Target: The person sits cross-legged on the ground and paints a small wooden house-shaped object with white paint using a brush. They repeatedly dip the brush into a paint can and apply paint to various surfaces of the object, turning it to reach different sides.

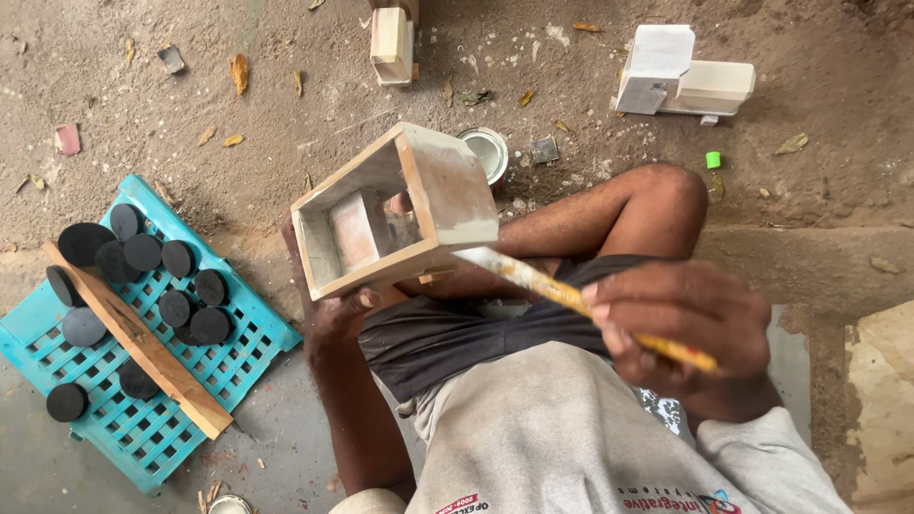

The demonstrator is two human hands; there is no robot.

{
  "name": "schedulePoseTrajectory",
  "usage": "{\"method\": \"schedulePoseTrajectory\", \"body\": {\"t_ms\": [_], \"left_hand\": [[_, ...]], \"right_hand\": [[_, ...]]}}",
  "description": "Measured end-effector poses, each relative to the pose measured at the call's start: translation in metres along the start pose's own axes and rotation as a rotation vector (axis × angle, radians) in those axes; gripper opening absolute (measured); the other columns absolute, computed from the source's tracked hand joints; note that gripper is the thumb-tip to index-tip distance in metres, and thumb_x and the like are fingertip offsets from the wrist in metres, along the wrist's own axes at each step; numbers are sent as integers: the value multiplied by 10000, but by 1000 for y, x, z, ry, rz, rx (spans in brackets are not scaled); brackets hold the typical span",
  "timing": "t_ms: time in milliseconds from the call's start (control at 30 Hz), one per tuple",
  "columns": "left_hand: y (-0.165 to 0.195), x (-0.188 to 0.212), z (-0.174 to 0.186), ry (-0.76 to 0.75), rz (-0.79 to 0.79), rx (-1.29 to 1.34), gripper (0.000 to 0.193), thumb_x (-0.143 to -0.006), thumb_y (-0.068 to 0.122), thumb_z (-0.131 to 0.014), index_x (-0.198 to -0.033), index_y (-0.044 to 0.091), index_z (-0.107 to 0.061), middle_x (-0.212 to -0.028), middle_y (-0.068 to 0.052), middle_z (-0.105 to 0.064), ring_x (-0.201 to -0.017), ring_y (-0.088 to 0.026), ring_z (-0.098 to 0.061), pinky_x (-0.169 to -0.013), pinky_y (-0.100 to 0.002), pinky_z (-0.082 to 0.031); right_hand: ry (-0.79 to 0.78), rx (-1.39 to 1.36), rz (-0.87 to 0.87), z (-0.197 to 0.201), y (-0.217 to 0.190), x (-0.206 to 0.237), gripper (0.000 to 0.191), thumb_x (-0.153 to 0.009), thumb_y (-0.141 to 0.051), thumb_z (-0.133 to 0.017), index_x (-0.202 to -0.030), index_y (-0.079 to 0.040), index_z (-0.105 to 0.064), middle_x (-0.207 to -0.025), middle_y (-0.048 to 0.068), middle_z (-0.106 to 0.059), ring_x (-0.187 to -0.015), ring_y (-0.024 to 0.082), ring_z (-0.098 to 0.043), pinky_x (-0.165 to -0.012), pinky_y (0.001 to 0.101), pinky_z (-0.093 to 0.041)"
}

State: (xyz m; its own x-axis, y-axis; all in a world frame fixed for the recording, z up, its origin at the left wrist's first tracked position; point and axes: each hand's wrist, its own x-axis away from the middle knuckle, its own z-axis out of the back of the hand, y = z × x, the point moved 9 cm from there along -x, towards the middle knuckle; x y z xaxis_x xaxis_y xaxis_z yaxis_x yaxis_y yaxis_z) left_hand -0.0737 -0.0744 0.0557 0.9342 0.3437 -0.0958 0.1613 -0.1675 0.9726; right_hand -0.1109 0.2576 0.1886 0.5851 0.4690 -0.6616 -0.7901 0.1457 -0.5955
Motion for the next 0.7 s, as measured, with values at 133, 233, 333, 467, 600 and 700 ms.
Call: {"method": "schedulePoseTrajectory", "body": {"t_ms": [133, 233, 333, 467, 600, 700], "left_hand": [[3, -5, 1, -10, -77, -45, 1280, -635, 571, -998, -1547, 42, -272, -1415, -104, -498, -1366, -251, -519, -1142, -403, -511], [0, -6, 3, 15, -62, -62, 1290, -626, 566, -998, -1549, 38, -269, -1417, -115, -502, -1382, -264, -521, -1165, -411, -499], [-1, -8, 2, 33, -41, -35, 1310, -613, 559, -1010, -1550, 35, -259, -1422, -126, -491, -1383, -274, -505, -1171, -419, -478], [-2, -9, 5, 85, -9, -12, 1340, -598, 558, -1011, -1554, 46, -224, -1408, -139, -477, -1370, -290, -504, -1157, -419, -471], [-3, -8, 7, 130, -12, 13, 1327, -629, 530, -1006, -1583, 37, -227, -1446, -151, -474, -1397, -291, -488, -1183, -419, -444], [-8, -8, 10, 159, -1, 33, 1308, -634, 491, -1003, -1580, 44, -218, -1415, -165, -473, -1384, -306, -502, -1179, -444, -446]], "right_hand": [[-10, -140, 208, 13, -20, -3, 126, -919, -169, -711, -947, -48, -688, -916, 123, -736, -758, 155, -772, -580, 251, -639], [-11, -61, 131, 11, -21, -4, 78, -880, -100, -698, -948, -61, -699, -942, 106, -743, -797, 172, -775, -645, 298, -665], [-141, 22, 37, -4, -18, -6, 93, -846, -76, -729, -934, -56, -703, -963, 101, -755, -826, 187, -774, -681, 328, -648], [-79, -47, 79, -3, -25, -10, 126, -827, -59, -721, -949, -76, -694, -961, 64, -734, -865, 180, -776, -714, 326, -655], [-107, 26, 84, -9, -22, -9, 150, -836, -29, -716, -977, -81, -709, -968, 70, -751, -843, 187, -771, -701, 336, -646], [-180, 34, 90, -14, -20, -4, 129, -850, -40, -711, -971, -85, -713, -951, 57, -754, -819, 180, -784, -673, 336, -644]]}}
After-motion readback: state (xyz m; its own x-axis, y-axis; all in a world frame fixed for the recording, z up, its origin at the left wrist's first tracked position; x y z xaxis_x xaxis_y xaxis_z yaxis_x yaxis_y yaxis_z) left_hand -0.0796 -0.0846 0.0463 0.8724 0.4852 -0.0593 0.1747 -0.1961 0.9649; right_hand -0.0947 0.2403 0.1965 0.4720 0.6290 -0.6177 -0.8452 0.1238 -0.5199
